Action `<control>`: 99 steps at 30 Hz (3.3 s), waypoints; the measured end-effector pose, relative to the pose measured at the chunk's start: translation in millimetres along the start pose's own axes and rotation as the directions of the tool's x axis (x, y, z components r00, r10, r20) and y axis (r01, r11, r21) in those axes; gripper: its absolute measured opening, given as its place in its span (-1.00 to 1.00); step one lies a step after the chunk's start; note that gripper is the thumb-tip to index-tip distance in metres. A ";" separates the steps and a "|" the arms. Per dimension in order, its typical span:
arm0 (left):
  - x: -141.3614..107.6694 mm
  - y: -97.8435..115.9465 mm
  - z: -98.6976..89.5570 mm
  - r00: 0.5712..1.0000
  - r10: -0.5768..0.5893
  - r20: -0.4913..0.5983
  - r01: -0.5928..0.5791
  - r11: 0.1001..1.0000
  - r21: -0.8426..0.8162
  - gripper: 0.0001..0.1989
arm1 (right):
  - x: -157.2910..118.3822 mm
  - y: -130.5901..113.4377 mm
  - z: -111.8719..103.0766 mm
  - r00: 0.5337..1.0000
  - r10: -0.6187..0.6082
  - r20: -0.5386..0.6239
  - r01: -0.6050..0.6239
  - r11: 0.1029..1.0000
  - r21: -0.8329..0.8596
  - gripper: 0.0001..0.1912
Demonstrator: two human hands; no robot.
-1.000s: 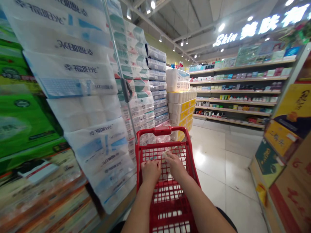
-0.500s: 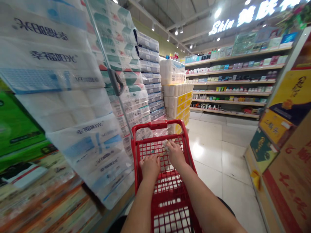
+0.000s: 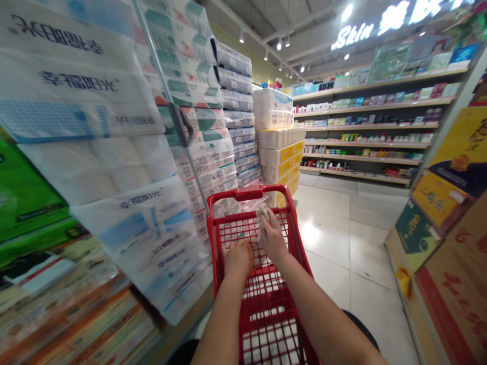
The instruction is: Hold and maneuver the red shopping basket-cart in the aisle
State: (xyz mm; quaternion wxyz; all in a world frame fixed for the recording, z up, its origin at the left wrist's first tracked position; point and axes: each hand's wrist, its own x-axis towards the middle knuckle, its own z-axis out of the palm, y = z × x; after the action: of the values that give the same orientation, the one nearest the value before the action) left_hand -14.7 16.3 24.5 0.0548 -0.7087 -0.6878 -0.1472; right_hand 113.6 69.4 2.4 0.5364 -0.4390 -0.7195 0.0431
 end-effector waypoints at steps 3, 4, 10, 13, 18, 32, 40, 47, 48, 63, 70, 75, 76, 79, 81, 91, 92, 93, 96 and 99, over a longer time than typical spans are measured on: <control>2.2 2.8 -2.1 1.000 0.001 0.013 -0.001 1.000 0.010 -0.62 | -0.2 3.9 4.3 0.975 -0.110 0.192 0.105 0.994 0.037 -0.27; 3.1 3.3 -1.7 1.000 0.001 0.017 -0.001 1.000 0.009 -0.63 | -0.6 5.0 3.6 0.946 -0.155 0.285 0.149 0.988 0.040 -0.26; 9.3 3.2 3.5 0.999 -0.024 0.023 0.025 1.000 -0.009 -0.64 | 2.6 8.0 -9.7 0.953 0.139 0.270 -0.057 0.955 -0.290 -0.45; 10.9 3.0 3.3 0.999 -0.013 0.036 0.014 1.000 -0.016 -0.63 | 6.0 8.9 -5.7 0.963 0.152 0.222 -0.095 0.964 -0.250 -0.59; 11.0 3.1 3.4 0.999 -0.018 0.044 0.018 1.000 0.010 -0.65 | 3.8 6.7 14.9 0.992 0.030 0.126 -0.023 0.998 -0.059 -0.60; 10.9 8.7 7.1 0.999 -0.046 0.008 0.046 0.999 -0.028 -0.63 | 5.3 25.0 -6.0 0.972 0.028 0.232 0.013 0.985 -0.172 -0.53; 9.9 10.3 7.2 0.998 -0.059 0.005 0.059 0.998 -0.025 -0.63 | 3.3 26.5 -13.5 0.962 -0.005 0.273 0.054 0.984 -0.170 -0.46; 11.0 10.9 10.8 0.999 -0.046 -0.014 0.045 0.998 -0.051 -0.63 | 2.4 28.9 -23.1 0.977 0.172 0.124 -0.141 0.963 -0.230 -0.56; 11.3 10.9 11.6 0.999 -0.045 -0.014 0.044 0.998 -0.054 -0.63 | 1.8 28.4 -23.9 0.975 0.127 0.181 -0.086 0.972 -0.219 -0.55; 11.9 7.5 17.0 0.999 -0.028 -0.033 0.026 0.997 -0.068 -0.63 | -0.2 25.0 -27.2 0.974 0.181 0.138 -0.142 0.956 -0.256 -0.54; 11.1 11.2 12.4 0.999 -0.046 0.000 0.046 0.997 -0.060 -0.64 | -2.3 25.1 -27.6 0.960 0.084 0.268 -0.030 0.980 -0.199 -0.53; 11.1 9.4 14.5 0.999 -0.026 -0.031 0.024 0.997 -0.080 -0.64 | -0.2 22.6 -31.3 0.952 0.292 0.091 -0.247 0.911 -0.331 -0.57; 11.4 8.8 15.6 0.999 -0.028 -0.029 0.026 0.997 -0.078 -0.64 | -0.3 21.4 -31.6 0.955 0.261 0.138 -0.206 0.923 -0.324 -0.56; 12.3 7.1 18.6 0.999 -0.030 -0.026 0.028 0.997 -0.069 -0.64 | -0.6 17.9 -33.2 0.945 0.149 0.292 -0.076 0.966 -0.247 -0.54; 12.4 6.5 19.9 0.999 -0.023 -0.034 0.020 0.997 -0.072 -0.64 | -0.1 17.2 -35.5 0.944 0.212 0.255 -0.144 0.955 -0.258 -0.57; 13.4 6.3 21.0 1.000 -0.012 -0.025 0.010 0.997 -0.070 -0.65 | -6.0 6.5 -28.0 0.919 0.168 0.357 -0.097 0.973 -0.209 -0.55; 13.2 6.2 21.0 1.000 -0.012 -0.028 0.010 0.997 -0.071 -0.65 | -6.5 5.3 -27.1 0.923 0.211 0.322 -0.138 0.962 -0.235 -0.55; 13.0 6.3 20.7 1.000 -0.014 -0.028 0.012 0.997 -0.072 -0.65 | -7.0 4.2 -26.3 0.924 0.247 0.291 -0.173 0.950 -0.259 -0.55; 12.2 6.9 18.7 1.000 -0.017 -0.013 0.016 0.998 -0.068 -0.65 | -8.9 1.8 -23.9 0.916 0.217 0.337 -0.136 0.959 -0.248 -0.58; 11.8 7.3 15.9 1.000 -0.011 0.007 0.011 0.998 -0.058 -0.67 | -9.5 2.5 -23.9 0.896 0.123 0.426 -0.059 0.985 -0.159 -0.63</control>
State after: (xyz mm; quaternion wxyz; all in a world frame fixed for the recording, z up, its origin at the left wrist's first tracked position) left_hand -5.2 31.8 13.6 0.0311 -0.7068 -0.6873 -0.1648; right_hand 134.8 54.7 4.2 0.3275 -0.4886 -0.8007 0.1136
